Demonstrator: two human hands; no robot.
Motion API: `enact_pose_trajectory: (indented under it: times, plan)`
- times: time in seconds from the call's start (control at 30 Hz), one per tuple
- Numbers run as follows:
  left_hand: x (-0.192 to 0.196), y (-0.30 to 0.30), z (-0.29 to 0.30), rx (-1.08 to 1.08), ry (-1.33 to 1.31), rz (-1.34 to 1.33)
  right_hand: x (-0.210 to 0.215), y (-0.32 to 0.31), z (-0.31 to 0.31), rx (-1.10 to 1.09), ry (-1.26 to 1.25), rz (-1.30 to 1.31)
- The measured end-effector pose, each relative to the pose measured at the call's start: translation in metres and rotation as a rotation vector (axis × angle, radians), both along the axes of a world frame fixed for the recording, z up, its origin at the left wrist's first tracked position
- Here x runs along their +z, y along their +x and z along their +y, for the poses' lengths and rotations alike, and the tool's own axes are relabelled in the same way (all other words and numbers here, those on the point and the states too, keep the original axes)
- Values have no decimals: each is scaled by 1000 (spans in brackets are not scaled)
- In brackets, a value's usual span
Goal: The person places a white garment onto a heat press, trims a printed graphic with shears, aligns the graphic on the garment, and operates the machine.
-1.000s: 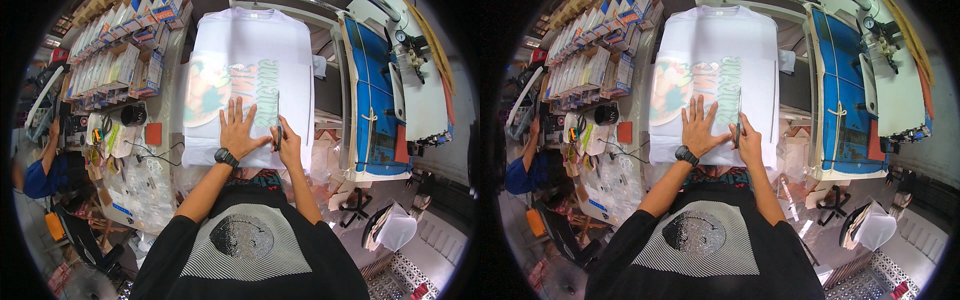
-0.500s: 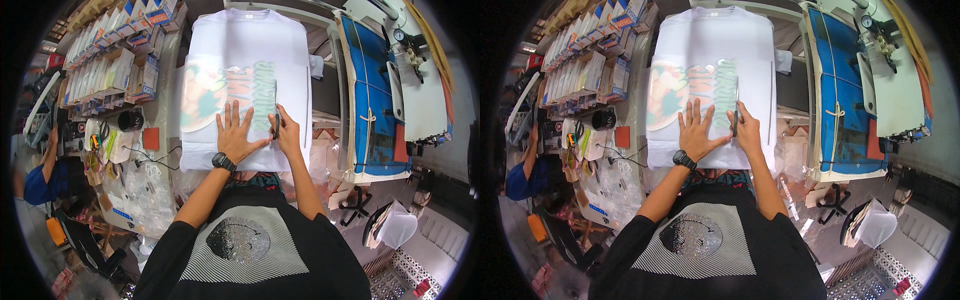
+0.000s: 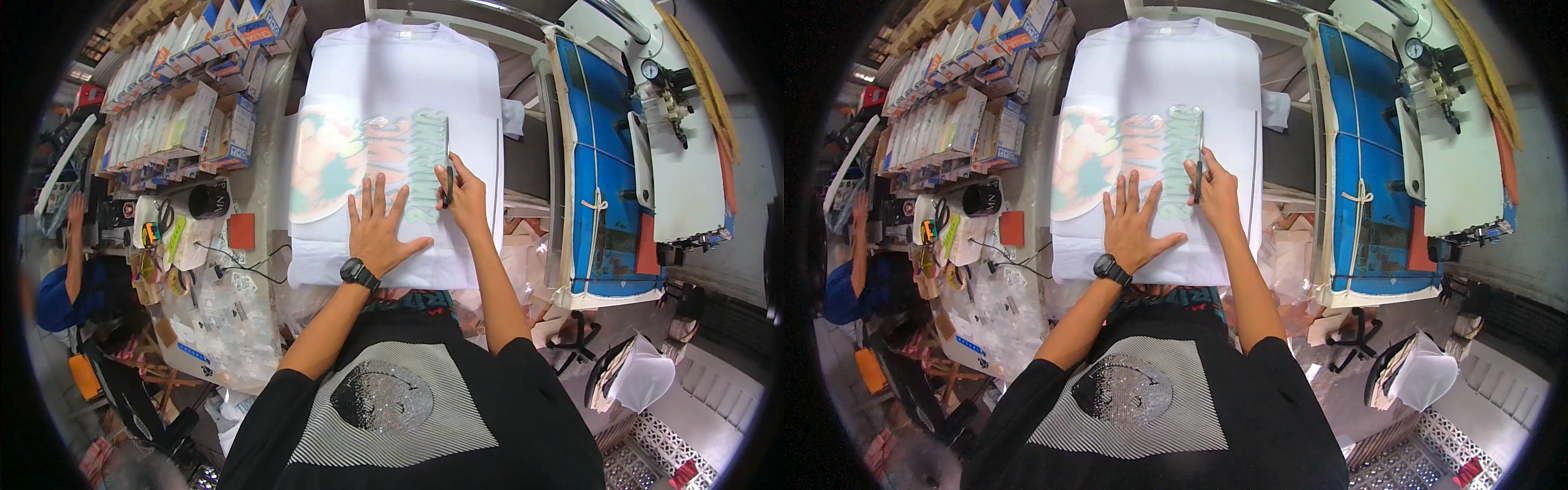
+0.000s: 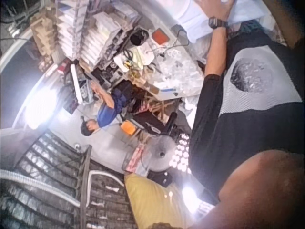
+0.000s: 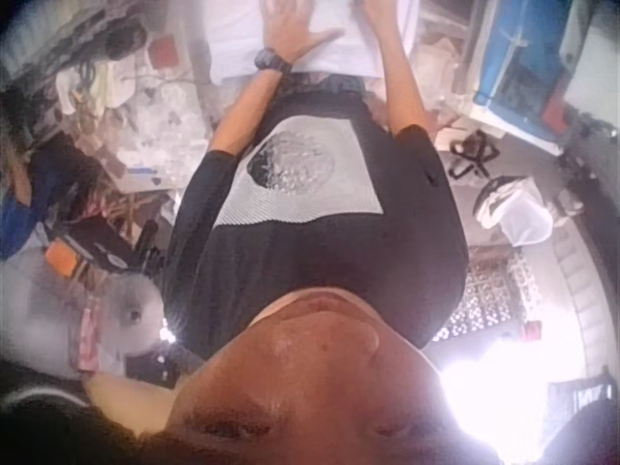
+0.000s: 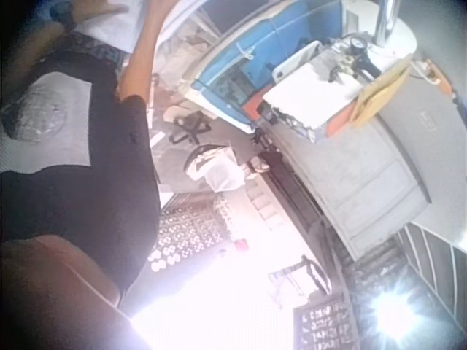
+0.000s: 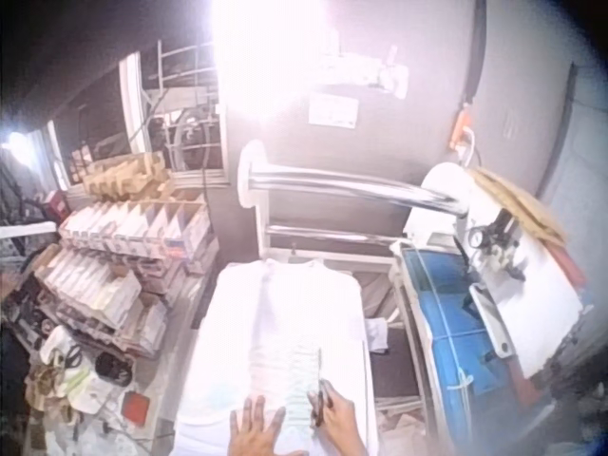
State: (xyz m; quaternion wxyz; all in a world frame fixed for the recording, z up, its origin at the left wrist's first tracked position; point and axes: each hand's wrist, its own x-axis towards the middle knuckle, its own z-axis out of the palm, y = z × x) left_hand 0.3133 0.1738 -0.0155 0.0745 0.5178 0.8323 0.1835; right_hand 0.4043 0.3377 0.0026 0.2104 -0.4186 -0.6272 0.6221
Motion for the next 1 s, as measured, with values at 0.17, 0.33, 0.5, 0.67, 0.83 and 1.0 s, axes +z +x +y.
enact_pose_trajectory:
  times: [0.17, 0.33, 0.5, 0.67, 0.83, 1.0]
  plan:
    - [2, -1, 0, 0, -18, 1, 5, -19, 25, -83, 69, 24]
    - [-1, 1, 1, -11, 2, 1, 20, 9, 37, 70, 692, -418]
    - [1, -7, -7, -104, 44, -13, 19, 89, -23, 146, 755, -744]
    - [-2, -35, -40, -551, 122, -60, 37, 166, -93, -119, 501, -570]
    - [6, -52, -53, -360, 127, -121, 11, 186, -126, -309, 199, -234]
    - [14, -111, -64, -265, 117, 162, 13, 164, -148, -187, 17, -118]
